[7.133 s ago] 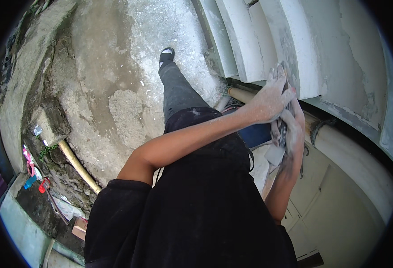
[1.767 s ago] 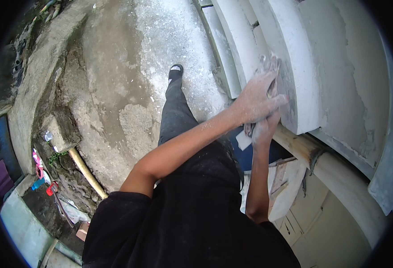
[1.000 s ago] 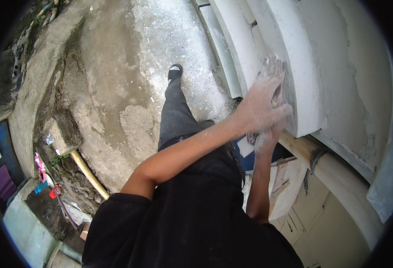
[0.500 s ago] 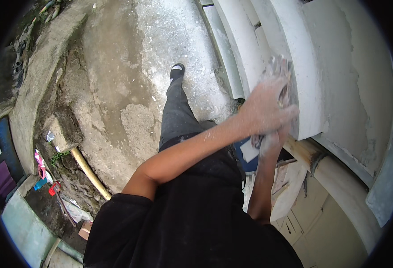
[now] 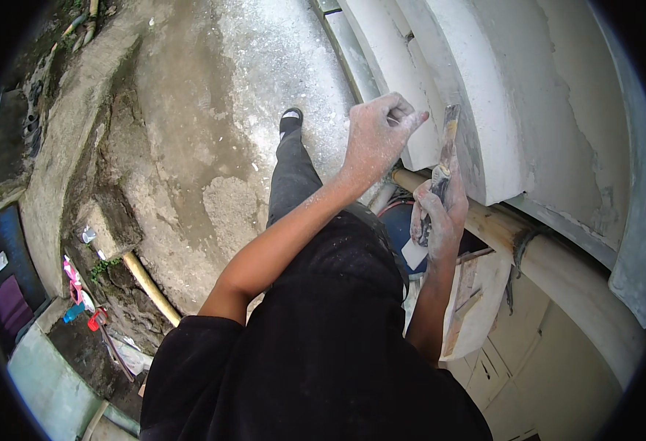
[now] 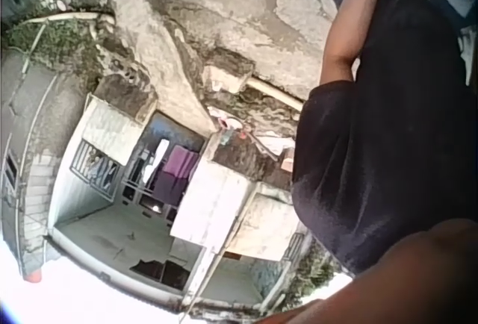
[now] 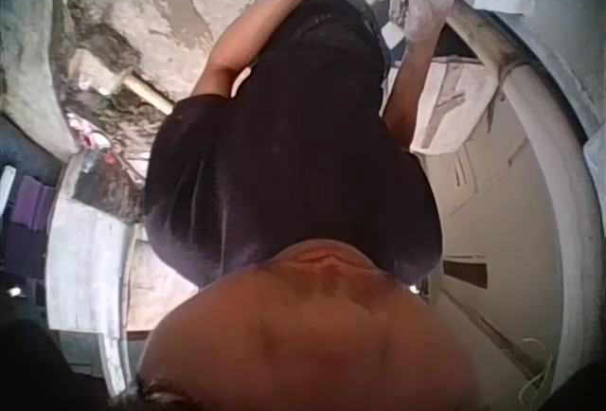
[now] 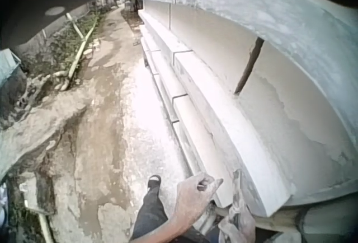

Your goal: The person is using a metal scraper to apply and smooth out plaster or putty on a concrete architectural feature.

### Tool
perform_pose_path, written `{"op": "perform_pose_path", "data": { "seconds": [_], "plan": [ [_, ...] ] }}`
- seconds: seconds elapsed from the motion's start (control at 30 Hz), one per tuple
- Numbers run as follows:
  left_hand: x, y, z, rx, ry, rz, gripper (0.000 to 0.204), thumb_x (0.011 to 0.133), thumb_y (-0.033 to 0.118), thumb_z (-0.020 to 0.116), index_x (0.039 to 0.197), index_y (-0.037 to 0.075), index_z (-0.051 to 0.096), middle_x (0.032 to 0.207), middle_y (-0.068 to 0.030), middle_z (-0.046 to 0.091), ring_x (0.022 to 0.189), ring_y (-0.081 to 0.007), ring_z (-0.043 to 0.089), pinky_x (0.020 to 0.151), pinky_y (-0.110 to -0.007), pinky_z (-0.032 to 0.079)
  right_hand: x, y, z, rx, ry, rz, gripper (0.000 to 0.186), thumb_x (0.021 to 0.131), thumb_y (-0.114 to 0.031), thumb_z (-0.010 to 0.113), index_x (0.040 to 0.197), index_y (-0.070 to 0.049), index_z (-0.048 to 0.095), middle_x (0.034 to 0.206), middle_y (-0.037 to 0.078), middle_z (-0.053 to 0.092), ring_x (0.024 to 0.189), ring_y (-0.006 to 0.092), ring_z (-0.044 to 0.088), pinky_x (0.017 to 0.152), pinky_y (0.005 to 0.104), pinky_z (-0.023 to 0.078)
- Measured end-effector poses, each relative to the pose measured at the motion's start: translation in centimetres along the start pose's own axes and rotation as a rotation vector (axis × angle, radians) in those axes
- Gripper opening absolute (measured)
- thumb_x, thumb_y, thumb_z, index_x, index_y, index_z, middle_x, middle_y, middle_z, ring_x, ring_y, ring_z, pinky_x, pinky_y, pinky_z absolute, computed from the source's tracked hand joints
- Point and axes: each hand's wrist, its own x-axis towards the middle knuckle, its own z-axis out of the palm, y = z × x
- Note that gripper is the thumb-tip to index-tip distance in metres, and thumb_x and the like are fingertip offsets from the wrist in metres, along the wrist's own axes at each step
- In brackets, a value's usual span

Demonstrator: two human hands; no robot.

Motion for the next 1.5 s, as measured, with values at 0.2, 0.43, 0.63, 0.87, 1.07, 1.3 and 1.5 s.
{"op": "perform_pose_path", "data": {
  "seconds": [0.2, 0.43, 0.63, 0.87, 1.07, 1.3, 1.5],
  "plan": [
    [-4.4, -1.3, 3.4, -0.138, -0.264, 0.323, 0.064, 0.096, 0.030, 0.052, 0.145, -0.004, 0.029, 0.149, -0.0278, 0.030, 0.141, -0.0366, 0.027, 0.115, -0.042, 0.024, -0.9, 2.7, -2.1, -0.014, -0.097, 0.008, 0.070, 0.084, -0.004, 0.051, 0.147, 0.006, 0.022, 0.098, 0.012, 0.060, 0.061, 0.0135, 0.060, 0.052, 0.0230, 0.049],
    [-4.6, -0.9, 5.2, -0.137, -0.339, 0.368, 0.080, 0.094, 0.039, 0.051, 0.143, -0.014, 0.018, 0.150, -0.0357, 0.016, 0.143, -0.0435, 0.015, 0.117, -0.040, 0.018, 2.0, 5.3, -3.3, -0.099, -0.006, -0.409, 0.053, 0.089, -0.010, 0.054, 0.137, 0.006, 0.041, 0.108, 0.010, 0.060, 0.089, 0.0120, 0.060, 0.074, 0.0244, 0.048],
    [-1.0, -1.5, 2.8, -0.120, -0.314, 0.375, 0.081, 0.094, 0.039, 0.051, 0.143, -0.015, 0.016, 0.151, -0.0353, 0.014, 0.143, -0.0444, 0.015, 0.117, -0.041, 0.017, 4.7, 3.7, -2.5, -0.110, -0.101, 0.033, 0.056, 0.087, -0.019, 0.059, 0.135, 0.006, 0.043, 0.105, 0.009, 0.061, 0.095, 0.0152, 0.058, 0.085, 0.0325, 0.047],
    [-7.6, -3.0, 5.8, -0.067, -0.500, 0.337, 0.092, 0.093, 0.042, 0.055, 0.147, -0.011, 0.004, 0.155, -0.0311, 0.003, 0.146, -0.0406, 0.005, 0.118, -0.039, 0.013, -0.8, 9.1, -6.9, -0.267, -0.038, -0.405, 0.077, 0.088, -0.045, 0.061, 0.142, 0.005, 0.037, 0.081, 0.001, 0.057, 0.062, 0.0031, 0.052, 0.052, 0.0186, 0.038],
    [-6.3, -2.0, 5.9, -0.150, -0.505, 0.288, 0.080, 0.091, 0.040, 0.057, 0.141, -0.014, 0.024, 0.147, -0.0350, 0.022, 0.141, -0.0441, 0.020, 0.115, -0.042, 0.021, 1.0, 9.7, -6.8, -0.293, 0.062, -0.440, 0.083, 0.085, -0.049, 0.060, 0.140, 0.009, 0.037, 0.096, 0.007, 0.062, 0.077, 0.0112, 0.058, 0.066, 0.0250, 0.047],
    [-0.9, -2.2, 3.1, -0.177, -0.462, 0.276, 0.090, 0.092, 0.052, 0.051, 0.145, -0.013, 0.018, 0.151, -0.0336, 0.020, 0.143, -0.0399, 0.019, 0.117, -0.039, 0.019, 5.4, 5.3, -1.5, -0.082, -0.013, -0.136, 0.058, 0.087, -0.024, 0.057, 0.134, 0.006, 0.045, 0.121, 0.017, 0.059, 0.106, 0.0225, 0.058, 0.093, 0.0330, 0.044],
    [-6.3, -1.7, 4.4, -0.039, -0.543, 0.469, 0.097, 0.090, 0.048, 0.055, 0.148, -0.009, 0.001, 0.156, -0.0297, 0.001, 0.146, -0.0404, 0.004, 0.118, -0.042, 0.013, -1.3, 5.2, -3.8, -0.277, 0.049, -0.335, 0.075, 0.086, -0.041, 0.057, 0.139, 0.009, 0.038, 0.130, 0.020, 0.053, 0.118, 0.0230, 0.053, 0.097, 0.0351, 0.042]
  ]
}}
